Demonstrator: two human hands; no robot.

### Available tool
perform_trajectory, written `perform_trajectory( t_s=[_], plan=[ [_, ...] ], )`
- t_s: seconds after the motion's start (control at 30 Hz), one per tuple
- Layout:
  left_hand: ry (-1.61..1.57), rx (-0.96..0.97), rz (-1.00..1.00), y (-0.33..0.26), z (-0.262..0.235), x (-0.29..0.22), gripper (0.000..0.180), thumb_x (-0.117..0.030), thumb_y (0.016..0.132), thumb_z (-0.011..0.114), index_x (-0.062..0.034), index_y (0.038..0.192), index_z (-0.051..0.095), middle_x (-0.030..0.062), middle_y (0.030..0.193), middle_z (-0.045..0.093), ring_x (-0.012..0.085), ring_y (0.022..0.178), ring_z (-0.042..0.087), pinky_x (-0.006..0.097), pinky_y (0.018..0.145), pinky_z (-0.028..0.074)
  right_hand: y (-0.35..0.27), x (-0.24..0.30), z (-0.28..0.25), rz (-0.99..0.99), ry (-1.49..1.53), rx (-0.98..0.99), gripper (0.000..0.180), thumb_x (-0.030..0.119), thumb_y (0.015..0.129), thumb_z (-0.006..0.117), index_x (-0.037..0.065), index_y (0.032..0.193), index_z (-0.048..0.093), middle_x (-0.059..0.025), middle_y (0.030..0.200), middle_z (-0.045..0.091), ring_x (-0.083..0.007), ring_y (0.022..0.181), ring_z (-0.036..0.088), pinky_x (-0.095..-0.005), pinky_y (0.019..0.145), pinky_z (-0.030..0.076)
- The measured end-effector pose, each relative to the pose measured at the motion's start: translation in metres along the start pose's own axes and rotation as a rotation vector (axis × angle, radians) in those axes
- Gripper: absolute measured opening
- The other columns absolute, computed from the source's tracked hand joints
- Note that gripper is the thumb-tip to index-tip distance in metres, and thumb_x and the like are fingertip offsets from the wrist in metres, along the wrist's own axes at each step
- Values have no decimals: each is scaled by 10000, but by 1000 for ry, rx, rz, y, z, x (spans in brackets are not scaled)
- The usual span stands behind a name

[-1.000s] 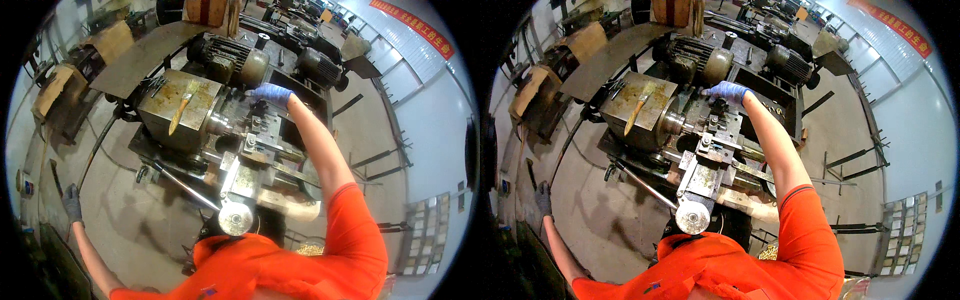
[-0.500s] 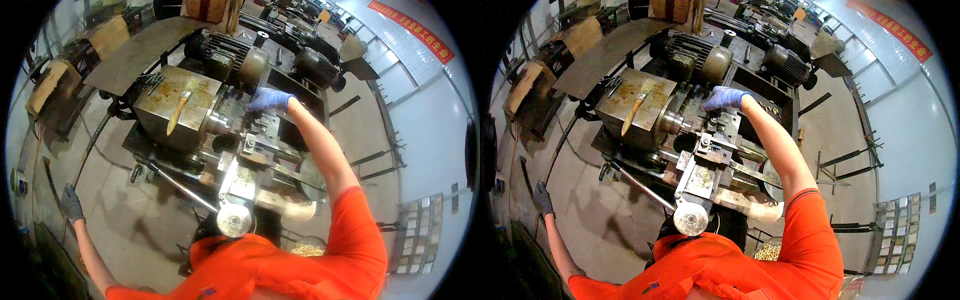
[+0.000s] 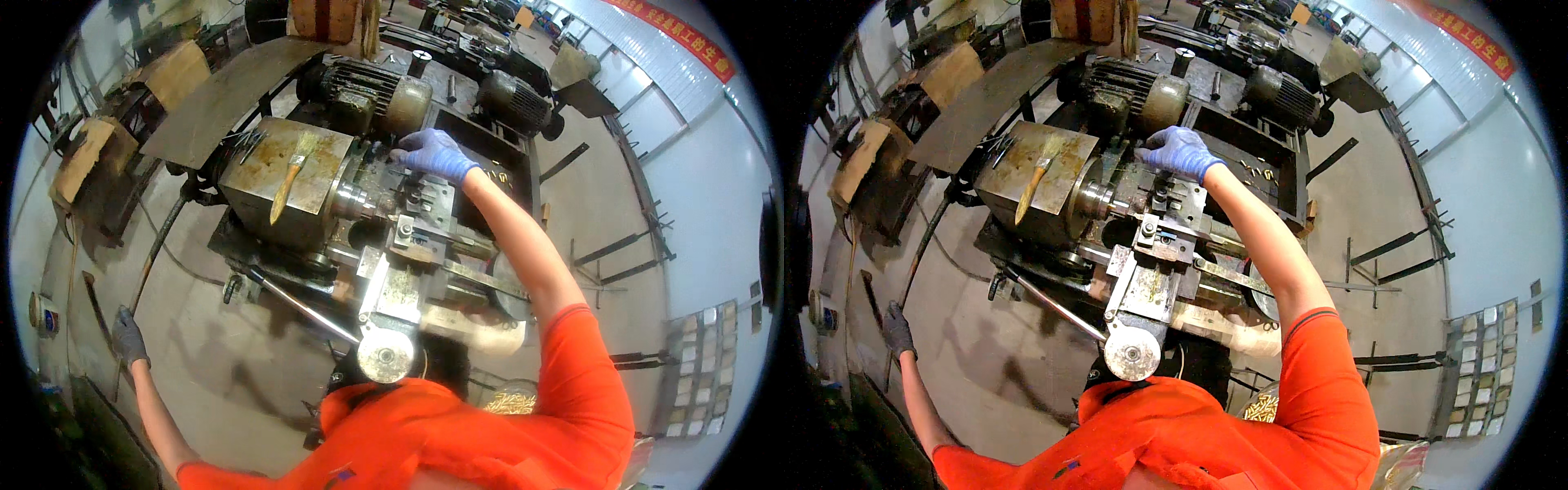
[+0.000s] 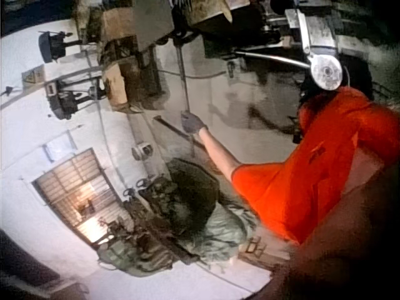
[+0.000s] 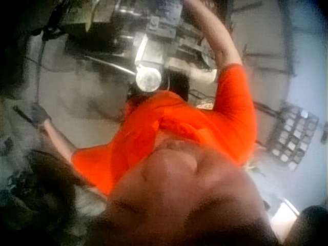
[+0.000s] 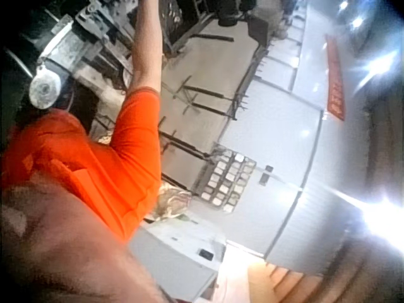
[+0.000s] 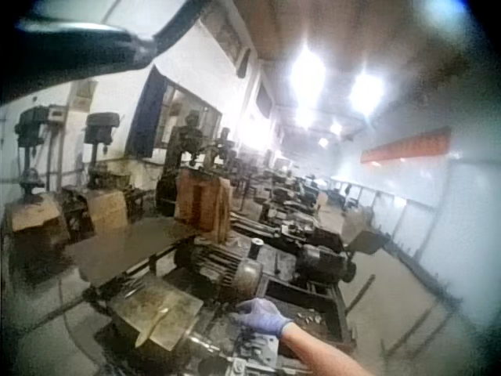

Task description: The person operates a metalworking machine in a factory setting, wearing blue gloves and an orange shirt. They repeatedly insert small brass-colored metal pieces into the machine's mechanism, manipulate a lever to process them, and then remove the finished parts, placing them into a nearby container.

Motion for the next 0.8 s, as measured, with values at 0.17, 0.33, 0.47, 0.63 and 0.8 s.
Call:
perform_trajectory(
  t_s=[0.17, 0.33, 0.47, 0.63, 0.8],
  plan=[
    [-148, -15, 49, 9, -15, -16, 506, -435, 897, 379, -14, 1056, 611, 201, 1064, 598, 358, 983, 558, 401, 837, 423, -49, 42, 10, -483, -245, -318, 395, 456, 672, 636, 73, 746, 699, -139, 826, 640, -303, 947, 553, -369, 818, 463],
    [-114, 43, 19, 0, -8, -17, 482, -437, 893, 399, -14, 946, 624, 184, 941, 626, 348, 869, 567, 417, 775, 419, -71, 81, 66, -425, -300, 0, 447, 488, 668, 603, 49, 710, 680, -182, 704, 618, -363, 720, 594, -403, 757, 470],
    [-72, 5, 59, -7, -24, -12, 500, -452, 895, 397, -2, 868, 613, 169, 818, 630, 350, 759, 559, 413, 713, 418, -63, 81, 78, -439, -273, -107, 465, 498, 669, 613, 37, 711, 654, -217, 703, 607, -370, 718, 594, -417, 731, 474],
    [-30, -37, -109, -119, -33, -51, 465, -439, 893, 378, -44, 825, 612, 193, 788, 618, 372, 737, 587, 466, 651, 428, -69, 90, 77, -446, -271, -100, 433, 448, 690, 617, 17, 700, 643, -213, 680, 600, -368, 696, 588, -419, 686, 477],
    [-23, -63, -86, -164, -42, -82, 464, -485, 890, 386, -107, 847, 654, 151, 734, 630, 347, 666, 597, 441, 591, 445, -74, 84, 75, -440, -333, -87, 437, 440, 702, 618, 8, 637, 635, -211, 634, 583, -362, 661, 575, -419, 651, 466]
  ],
)
Point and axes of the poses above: each hand's wrist, its own y-axis towards the middle knuckle, its own z-axis out of the palm, x = y × z, the point moved 9 cm from there along y, towards the middle knuckle
